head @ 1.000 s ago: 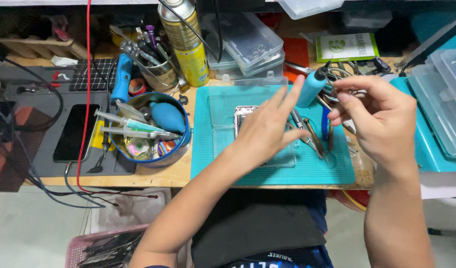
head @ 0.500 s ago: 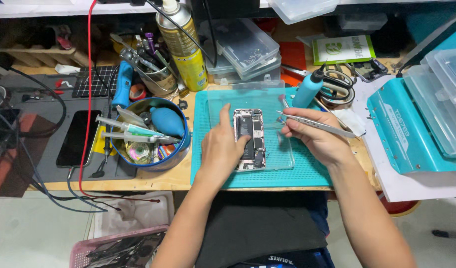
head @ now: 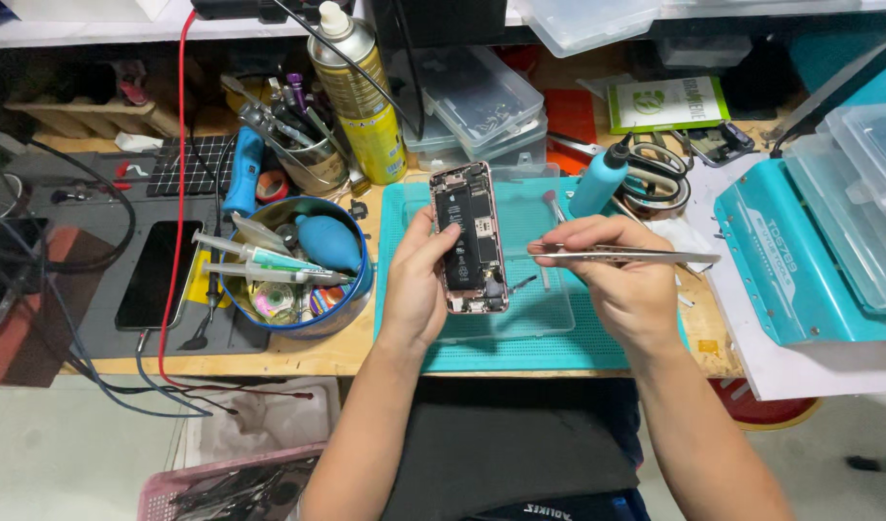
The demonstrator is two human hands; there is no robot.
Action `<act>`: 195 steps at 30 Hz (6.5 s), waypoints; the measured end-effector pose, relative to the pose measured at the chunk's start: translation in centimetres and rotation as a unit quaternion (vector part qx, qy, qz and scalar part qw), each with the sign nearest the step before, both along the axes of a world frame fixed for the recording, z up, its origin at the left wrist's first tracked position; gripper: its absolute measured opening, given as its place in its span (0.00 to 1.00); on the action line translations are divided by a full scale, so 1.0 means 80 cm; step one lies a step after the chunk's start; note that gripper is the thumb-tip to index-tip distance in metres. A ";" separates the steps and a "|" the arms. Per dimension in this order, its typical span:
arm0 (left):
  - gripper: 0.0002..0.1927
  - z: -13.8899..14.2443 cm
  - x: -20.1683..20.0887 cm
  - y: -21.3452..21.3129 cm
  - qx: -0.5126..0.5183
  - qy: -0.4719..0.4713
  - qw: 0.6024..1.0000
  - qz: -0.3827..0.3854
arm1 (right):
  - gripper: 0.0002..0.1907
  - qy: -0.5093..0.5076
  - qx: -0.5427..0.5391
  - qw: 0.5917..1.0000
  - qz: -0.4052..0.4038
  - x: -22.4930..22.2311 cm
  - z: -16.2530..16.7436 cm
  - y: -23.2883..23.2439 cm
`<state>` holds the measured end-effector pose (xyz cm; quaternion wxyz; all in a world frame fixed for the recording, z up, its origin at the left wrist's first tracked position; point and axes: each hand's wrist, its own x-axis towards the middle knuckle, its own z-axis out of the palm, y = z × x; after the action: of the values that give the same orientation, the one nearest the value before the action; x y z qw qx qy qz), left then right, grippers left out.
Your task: The person repairs a disassembled smartphone at a workbench. They hold the phone chassis, use a screwdriver to remove and tighten small screws, reposition the phone repeatedly, and handle internal components while working over a silicone mat.
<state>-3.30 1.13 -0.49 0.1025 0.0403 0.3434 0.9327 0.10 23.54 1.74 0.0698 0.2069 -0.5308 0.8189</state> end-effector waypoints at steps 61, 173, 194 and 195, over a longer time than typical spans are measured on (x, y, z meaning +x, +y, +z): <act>0.17 0.037 0.032 0.006 -0.212 0.194 0.949 0.129 | 0.18 0.013 0.256 0.966 -0.044 -0.018 0.027 -0.025; 0.33 -0.023 0.040 -0.025 0.049 0.075 0.995 -0.050 | 0.09 -0.092 0.741 0.617 -0.249 -0.016 0.008 0.041; 0.24 0.008 0.037 -0.016 -0.116 0.133 0.984 -0.038 | 0.07 0.003 0.176 0.962 -0.208 0.002 0.062 0.016; 0.24 0.009 0.039 -0.013 -0.115 0.139 0.983 -0.044 | 0.12 0.037 0.189 0.961 -0.196 0.006 0.065 0.010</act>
<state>-0.21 0.08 0.22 0.0987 0.1721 0.4571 0.8670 0.61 24.31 6.96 0.2079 0.1390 -0.7034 0.6654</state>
